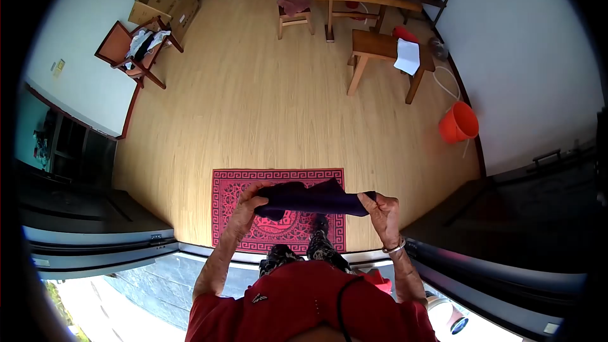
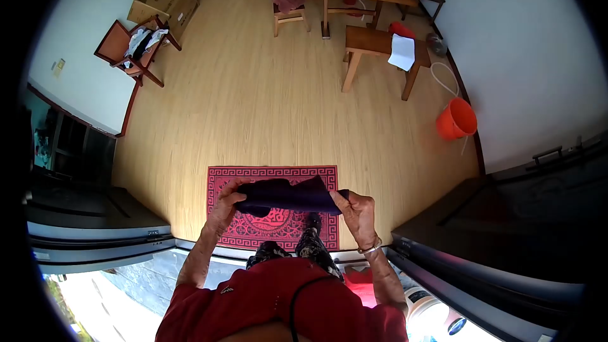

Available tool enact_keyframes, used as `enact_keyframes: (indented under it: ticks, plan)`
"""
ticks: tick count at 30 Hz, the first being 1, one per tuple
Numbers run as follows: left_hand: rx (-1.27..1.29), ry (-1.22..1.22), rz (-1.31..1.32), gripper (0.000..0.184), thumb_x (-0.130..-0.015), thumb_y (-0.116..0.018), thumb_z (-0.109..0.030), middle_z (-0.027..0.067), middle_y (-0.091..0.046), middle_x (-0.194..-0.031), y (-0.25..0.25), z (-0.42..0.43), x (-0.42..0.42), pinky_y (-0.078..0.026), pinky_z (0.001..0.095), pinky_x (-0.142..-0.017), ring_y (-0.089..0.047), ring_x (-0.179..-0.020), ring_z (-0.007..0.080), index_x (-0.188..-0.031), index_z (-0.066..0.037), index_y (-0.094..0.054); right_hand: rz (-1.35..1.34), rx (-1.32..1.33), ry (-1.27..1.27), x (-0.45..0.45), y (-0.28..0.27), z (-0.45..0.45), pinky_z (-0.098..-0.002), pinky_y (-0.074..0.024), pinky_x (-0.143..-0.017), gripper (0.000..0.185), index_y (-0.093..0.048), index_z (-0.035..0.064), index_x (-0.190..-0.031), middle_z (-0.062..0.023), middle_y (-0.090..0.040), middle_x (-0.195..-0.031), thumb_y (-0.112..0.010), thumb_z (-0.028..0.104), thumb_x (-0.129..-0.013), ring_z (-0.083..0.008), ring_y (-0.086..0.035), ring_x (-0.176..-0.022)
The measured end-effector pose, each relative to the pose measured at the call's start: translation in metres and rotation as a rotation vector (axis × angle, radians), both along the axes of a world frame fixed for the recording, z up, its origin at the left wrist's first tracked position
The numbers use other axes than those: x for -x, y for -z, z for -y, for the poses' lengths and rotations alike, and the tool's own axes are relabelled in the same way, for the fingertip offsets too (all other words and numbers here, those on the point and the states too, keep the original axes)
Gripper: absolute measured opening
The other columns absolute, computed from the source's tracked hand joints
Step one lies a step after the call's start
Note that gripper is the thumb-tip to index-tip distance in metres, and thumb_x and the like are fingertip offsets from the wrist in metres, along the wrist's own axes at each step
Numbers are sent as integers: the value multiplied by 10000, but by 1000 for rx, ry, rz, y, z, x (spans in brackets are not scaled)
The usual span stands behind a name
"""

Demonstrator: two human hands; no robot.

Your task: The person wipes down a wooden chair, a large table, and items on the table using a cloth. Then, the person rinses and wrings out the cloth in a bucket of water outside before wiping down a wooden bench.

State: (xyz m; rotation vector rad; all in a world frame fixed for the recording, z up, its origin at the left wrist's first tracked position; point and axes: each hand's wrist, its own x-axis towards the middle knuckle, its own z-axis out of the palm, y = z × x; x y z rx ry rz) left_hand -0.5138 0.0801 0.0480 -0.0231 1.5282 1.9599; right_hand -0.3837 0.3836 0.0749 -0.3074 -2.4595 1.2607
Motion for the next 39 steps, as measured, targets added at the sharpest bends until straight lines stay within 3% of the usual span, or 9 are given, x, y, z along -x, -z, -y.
enact_keyframes:
  ticks: [3, 12, 18, 22, 24, 27, 30, 33, 39]
  plan:
    - [-79, -25, -7, 403, -733, -629, 95, 24, -647, -989, -14, -14, 18, -525, 259, -810, -615, -878, 117, -1105, -59, -648, -50, 705, 110, 30, -17, -22, -205, -403, -532, 260, -688, -13, -782, 76, -605, -708, -703, 224, -888, -24, -482, -595]
    - [599, 142, -962, 212, -810, -645, 14, 108, -646, -864, 23, -40, 143, -535, 289, -667, -647, -720, 212, -1018, -29, -657, 40, 710, 160, 119, 25, -76, -226, -261, -533, 332, -559, 56, -638, 99, -401, -635, -725, 231, -867, -40, -313, -609]
    - [681, 189, -1399, 103, -837, -649, -101, 112, -585, -791, -6, -76, 215, -526, 390, -559, -630, -689, 322, -821, -26, -581, -112, 1075, 297, 202, 11, -115, -228, -448, -710, 151, -655, 62, -797, 21, -648, -759, -718, 187, -854, -76, -576, -682]
    - [144, 319, -291, 207, -884, -583, -155, 23, -595, -719, -46, -121, 263, -452, 263, -601, -541, -686, 66, -941, 32, -650, -491, 1365, 64, 236, 55, -130, -326, -470, -871, 358, -648, 31, -1076, -91, -664, -1138, -619, 343, -904, -152, -602, -924]
    - [-34, 495, -159, 189, -891, -596, -156, -4, -612, -780, -46, -157, 283, -444, 241, -662, -542, -741, 58, -968, 7, -651, 40, 851, 893, 255, 116, -105, -333, -457, -921, 396, -569, 43, -1201, -99, -607, -1214, -510, 351, -961, -176, -578, -1002]
    - [-70, 742, -547, 214, -847, -640, -181, 77, -610, -740, -31, -205, 303, -434, 281, -638, -544, -701, 117, -948, 8, -624, 155, 1491, 417, 285, 186, -53, -315, -476, -887, 387, -489, 58, -1291, -88, -576, -1217, -428, 304, -998, -193, -584, -965]
    - [-112, 1051, -468, 285, -857, -614, -269, 84, -632, -752, 16, -233, 329, -484, 305, -653, -599, -690, 177, -887, 14, -633, 142, 1291, 201, 331, 153, -23, -312, -481, -871, 380, -487, 56, -1292, -89, -577, -1206, -418, 291, -1001, -191, -583, -964]
    - [-355, 834, 476, 396, -957, -494, -359, 81, -661, -733, 4, -230, 392, -553, 343, -596, -657, -692, 217, -831, -20, -655, 107, 964, 10, 399, 124, -33, -310, -487, -856, 373, -484, 55, -1293, -90, -577, -1195, -408, 278, -1005, -190, -583, -963]
    - [-327, 760, 644, 429, -971, -467, -383, 149, -701, -833, 106, -239, 503, -543, 332, -554, -630, -535, 223, -857, -31, -683, 60, 302, -193, 518, 120, -62, -306, -496, -831, 362, -479, 51, -1295, -91, -578, -1177, -391, 257, -1011, -188, -582, -961]
